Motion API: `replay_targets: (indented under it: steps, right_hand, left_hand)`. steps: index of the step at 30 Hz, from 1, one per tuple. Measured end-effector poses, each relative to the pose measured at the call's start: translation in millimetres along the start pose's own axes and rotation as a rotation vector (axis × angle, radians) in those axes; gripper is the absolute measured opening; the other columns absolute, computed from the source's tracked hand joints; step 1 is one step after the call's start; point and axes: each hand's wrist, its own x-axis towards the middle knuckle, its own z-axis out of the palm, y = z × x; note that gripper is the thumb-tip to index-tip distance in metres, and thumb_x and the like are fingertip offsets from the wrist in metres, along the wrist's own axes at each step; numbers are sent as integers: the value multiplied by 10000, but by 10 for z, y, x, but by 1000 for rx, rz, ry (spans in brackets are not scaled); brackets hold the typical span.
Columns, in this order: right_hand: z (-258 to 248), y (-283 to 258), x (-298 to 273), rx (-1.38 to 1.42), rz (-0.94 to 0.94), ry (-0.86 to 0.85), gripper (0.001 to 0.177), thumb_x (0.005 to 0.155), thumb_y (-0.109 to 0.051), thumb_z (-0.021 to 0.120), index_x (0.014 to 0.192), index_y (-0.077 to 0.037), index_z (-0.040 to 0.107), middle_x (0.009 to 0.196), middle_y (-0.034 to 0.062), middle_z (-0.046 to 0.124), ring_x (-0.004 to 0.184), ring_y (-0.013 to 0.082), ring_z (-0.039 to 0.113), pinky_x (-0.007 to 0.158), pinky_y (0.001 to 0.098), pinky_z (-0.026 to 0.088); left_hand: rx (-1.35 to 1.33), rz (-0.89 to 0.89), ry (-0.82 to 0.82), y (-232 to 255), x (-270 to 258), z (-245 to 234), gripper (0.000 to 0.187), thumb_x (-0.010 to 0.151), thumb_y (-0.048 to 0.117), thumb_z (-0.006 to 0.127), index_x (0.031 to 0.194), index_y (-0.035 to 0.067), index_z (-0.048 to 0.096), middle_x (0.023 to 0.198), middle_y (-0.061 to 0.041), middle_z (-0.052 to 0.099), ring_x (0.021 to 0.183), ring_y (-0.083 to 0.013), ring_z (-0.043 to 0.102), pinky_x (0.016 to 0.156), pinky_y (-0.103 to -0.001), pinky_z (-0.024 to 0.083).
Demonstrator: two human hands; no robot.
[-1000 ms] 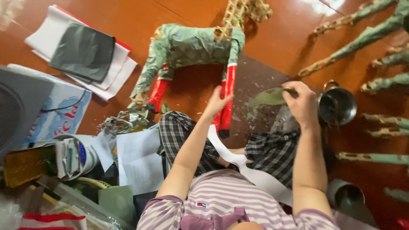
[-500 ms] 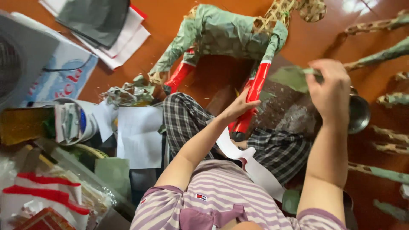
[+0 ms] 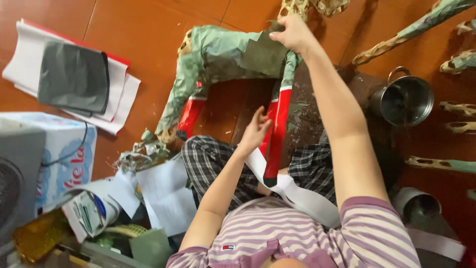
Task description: Assembling and decorating a paper animal figure using glue and colored paper strips.
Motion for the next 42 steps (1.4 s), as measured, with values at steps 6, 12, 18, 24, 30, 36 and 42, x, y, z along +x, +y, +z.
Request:
replay_targets:
  steps: [6,12,18,24,30,36,42]
  right_hand:
    - [126,799,374,-116,-134,23,237,907,-120,801,952,78,679,964,162,665,906,276,643,829,412,501]
    - [98,1187,512,-130,-118,92,281,850,-141,844,1031,37,725,1199,176,609,1116,320,616,976,386,490]
    - [77,1151,374,-181,-130,159,286,857,-151,862,1044,26,734,1255,158,574,1208,342,528,1038,403,456]
    - [147,1083,242,-196,-204,305,327,888,-99,847,1103,43,646,1231,148,557,1192,338,507,1051,403,467]
    - [283,1105,-4,-345,-277,762,455,1061,10,705,1470,-28,510,1430,150,485,1335,298,493,1111,386,505]
    - [411,863,-407,-634,-203,223,729,1065,-260,691,1644,-64,294,1726,91,211,1610,281,211,1302,494,243]
    - [144,371,-431,-627,-9,-94,1092,827,-496,791,1604,-85,144,1688,119,90,1565,286,86,1256,512,133]
  left_hand:
    - [295,435,286,778,353,-249,492,1015,130,630,1480,51,493,1339,-220,665,1226,-293,676,1018,-374,542]
    - [858,804,361,1240,1213,-234,429,1044,70,593,1467,57,524,1514,-139,547,1475,-315,465,1243,-432,379]
    - [1332,797,291,1196,1901,-199,583,1057,243,582,1578,77,378,1661,-116,334,1561,-267,274,1276,-468,218]
    - [1440,729,281,1147,1940,-178,721,1001,335,612,1607,71,323,1689,-124,250,1573,-276,208,1281,-493,182]
    - [1467,978,385,721,2186,-327,577,1058,335,610,1548,87,434,1489,-118,327,1500,-268,285,1322,-608,166]
    - [1471,909,304,1056,2067,-266,517,1068,196,532,1532,-21,467,1594,-151,440,1518,-290,391,1291,-437,271]
    - [1475,771,258,1274,2188,-314,559,1019,267,541,1510,13,457,1548,-164,461,1450,-304,417,1211,-468,301]
